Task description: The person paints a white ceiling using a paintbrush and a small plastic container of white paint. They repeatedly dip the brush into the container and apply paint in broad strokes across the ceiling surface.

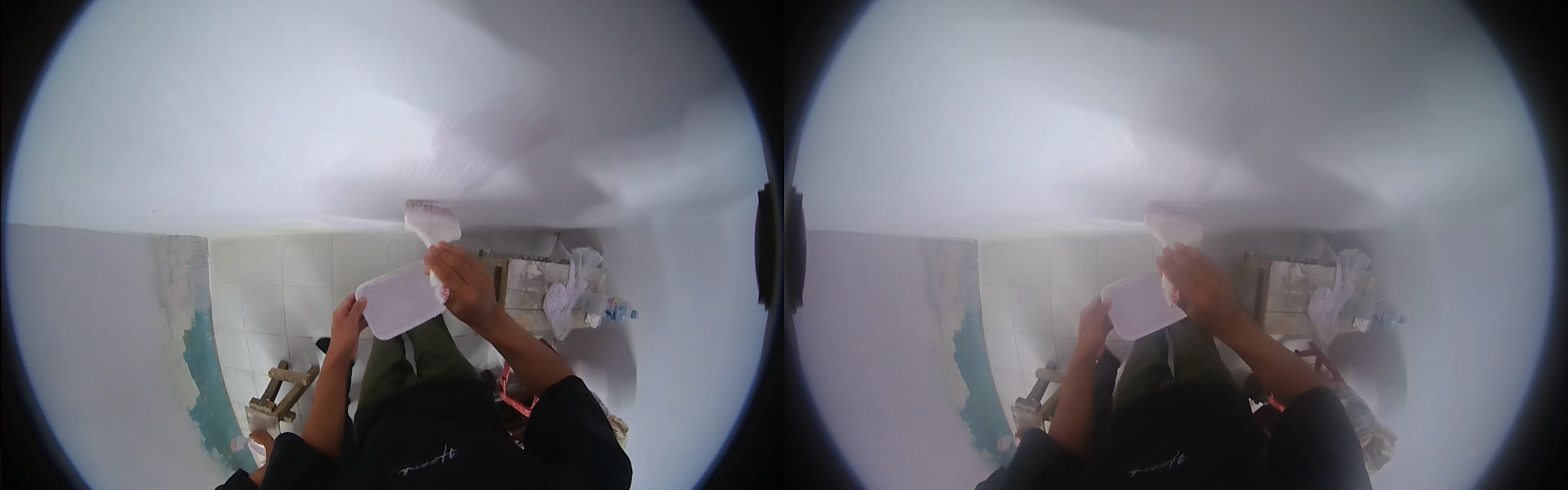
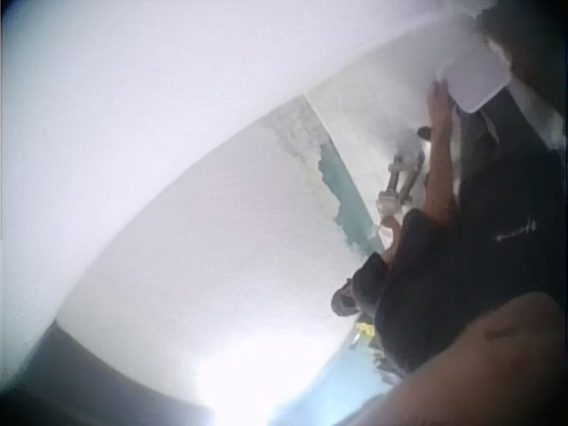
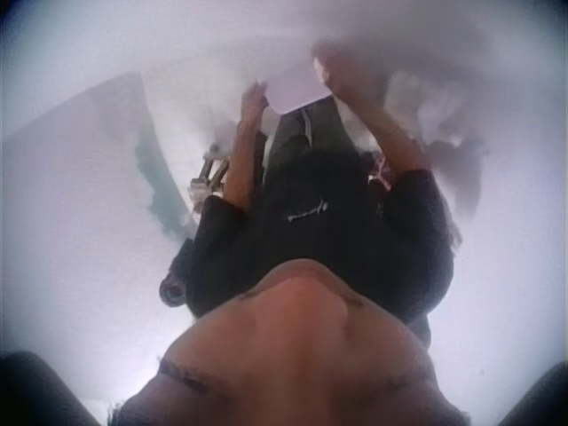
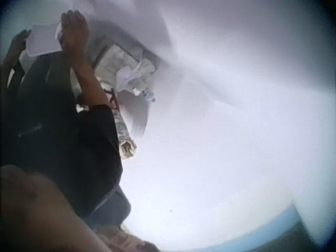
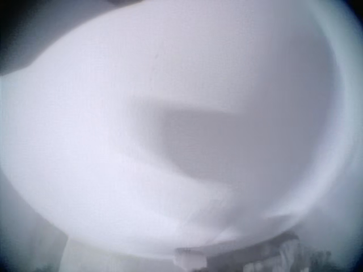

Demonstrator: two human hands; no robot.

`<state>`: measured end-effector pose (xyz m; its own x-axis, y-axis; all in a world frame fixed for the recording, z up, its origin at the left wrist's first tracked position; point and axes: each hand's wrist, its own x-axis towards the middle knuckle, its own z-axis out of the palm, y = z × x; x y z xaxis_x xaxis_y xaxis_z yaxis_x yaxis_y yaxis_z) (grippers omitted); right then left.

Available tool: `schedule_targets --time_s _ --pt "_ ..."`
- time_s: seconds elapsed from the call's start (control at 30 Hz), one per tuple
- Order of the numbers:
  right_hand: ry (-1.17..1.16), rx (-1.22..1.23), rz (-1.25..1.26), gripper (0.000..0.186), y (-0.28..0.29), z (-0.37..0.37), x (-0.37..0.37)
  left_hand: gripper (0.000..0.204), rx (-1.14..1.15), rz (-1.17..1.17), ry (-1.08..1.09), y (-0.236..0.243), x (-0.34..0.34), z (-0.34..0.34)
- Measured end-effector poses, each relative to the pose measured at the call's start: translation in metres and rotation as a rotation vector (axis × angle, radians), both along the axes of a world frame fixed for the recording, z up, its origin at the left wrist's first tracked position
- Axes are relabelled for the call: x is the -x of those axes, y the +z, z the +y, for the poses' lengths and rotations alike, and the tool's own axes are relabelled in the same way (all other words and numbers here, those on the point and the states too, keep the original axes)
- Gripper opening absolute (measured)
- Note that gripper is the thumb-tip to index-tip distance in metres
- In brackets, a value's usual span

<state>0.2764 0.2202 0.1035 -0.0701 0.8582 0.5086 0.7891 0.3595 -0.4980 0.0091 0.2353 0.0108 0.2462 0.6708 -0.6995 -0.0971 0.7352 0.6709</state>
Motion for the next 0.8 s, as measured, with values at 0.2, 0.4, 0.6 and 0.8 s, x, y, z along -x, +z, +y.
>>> schedule_targets --time_s 0.2,0.4,0.6,0.8 --pt "-0.098 -0.171 -0.08 0.029 0.064 0.001 0.005 0.037 0.013 -0.017 -0.016 0.008 0.005 0.007" --pt "-0.133 -0.287 -0.164 0.031 0.069 -0.017 0.007 0.037 0.027 -0.053 -0.026 0.012 0.009 0.007" --pt "-0.103 -0.223 -0.135 0.028 -0.004 -0.008 0.011 0.039 0.008 -0.022 -0.064 0.009 0.01 0.007" --pt "-0.09 -0.161 -0.09 0.029 -0.033 0.001 0.018 0.042 0.024 0.04 -0.088 0.005 0.017 0.009"
